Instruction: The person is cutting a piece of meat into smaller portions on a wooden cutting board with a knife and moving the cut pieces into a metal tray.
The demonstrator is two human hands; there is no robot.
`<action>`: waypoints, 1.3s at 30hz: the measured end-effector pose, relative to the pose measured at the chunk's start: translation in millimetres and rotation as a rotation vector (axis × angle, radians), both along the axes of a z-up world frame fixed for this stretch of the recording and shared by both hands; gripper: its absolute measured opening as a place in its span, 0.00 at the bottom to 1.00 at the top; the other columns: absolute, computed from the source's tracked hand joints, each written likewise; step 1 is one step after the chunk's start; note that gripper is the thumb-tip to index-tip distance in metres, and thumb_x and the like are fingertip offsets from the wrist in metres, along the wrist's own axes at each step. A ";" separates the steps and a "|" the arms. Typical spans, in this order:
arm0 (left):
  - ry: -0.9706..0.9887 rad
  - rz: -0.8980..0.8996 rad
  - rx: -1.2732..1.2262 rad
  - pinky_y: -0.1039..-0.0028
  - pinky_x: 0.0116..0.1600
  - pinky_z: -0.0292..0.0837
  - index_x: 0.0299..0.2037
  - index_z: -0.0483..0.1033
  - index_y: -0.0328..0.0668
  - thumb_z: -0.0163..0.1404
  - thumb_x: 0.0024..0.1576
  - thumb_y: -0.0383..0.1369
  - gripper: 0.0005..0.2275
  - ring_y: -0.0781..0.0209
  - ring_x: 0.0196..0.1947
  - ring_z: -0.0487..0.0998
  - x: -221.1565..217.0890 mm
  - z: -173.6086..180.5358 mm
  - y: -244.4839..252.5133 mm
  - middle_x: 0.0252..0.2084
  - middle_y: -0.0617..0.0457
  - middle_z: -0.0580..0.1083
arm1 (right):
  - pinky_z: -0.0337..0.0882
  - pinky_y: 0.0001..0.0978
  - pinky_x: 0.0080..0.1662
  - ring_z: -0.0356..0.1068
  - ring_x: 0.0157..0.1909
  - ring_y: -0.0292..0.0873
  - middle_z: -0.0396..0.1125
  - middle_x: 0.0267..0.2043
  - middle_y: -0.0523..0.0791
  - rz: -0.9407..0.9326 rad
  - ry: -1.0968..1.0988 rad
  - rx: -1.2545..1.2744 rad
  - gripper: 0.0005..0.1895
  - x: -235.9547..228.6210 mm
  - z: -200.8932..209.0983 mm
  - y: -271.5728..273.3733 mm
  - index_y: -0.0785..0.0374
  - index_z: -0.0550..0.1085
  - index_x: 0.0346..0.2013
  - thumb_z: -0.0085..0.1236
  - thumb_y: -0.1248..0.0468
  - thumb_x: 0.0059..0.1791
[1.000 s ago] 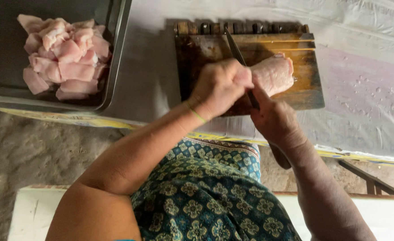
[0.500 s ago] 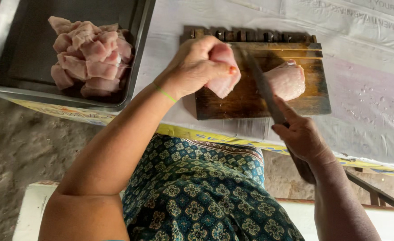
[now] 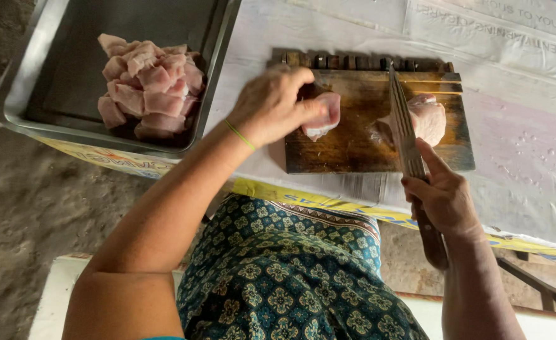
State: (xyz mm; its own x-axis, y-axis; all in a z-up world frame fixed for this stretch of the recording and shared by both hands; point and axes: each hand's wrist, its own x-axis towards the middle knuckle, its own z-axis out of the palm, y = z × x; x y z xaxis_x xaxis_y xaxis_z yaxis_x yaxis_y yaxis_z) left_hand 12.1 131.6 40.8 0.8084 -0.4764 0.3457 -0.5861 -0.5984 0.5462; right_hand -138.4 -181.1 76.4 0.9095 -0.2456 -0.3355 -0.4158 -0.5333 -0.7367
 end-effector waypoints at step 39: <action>0.101 -0.006 -0.083 0.62 0.41 0.77 0.38 0.68 0.33 0.59 0.54 0.34 0.14 0.50 0.31 0.80 -43.1 -7.3 -79.9 0.32 0.43 0.76 | 0.71 0.29 0.29 0.67 0.26 0.35 0.70 0.32 0.47 -0.108 -0.295 0.637 0.45 -73.4 -9.5 -21.9 0.55 0.58 0.80 0.53 0.78 0.47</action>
State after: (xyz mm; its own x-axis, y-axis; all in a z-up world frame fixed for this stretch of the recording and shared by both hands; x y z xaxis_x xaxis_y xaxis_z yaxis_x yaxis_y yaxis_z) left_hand -31.0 51.6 33.5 0.8383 -0.4546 0.3010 -0.5292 -0.5454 0.6500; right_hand -211.7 -203.0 66.8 0.9662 -0.1773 -0.1872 -0.1770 0.0718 -0.9816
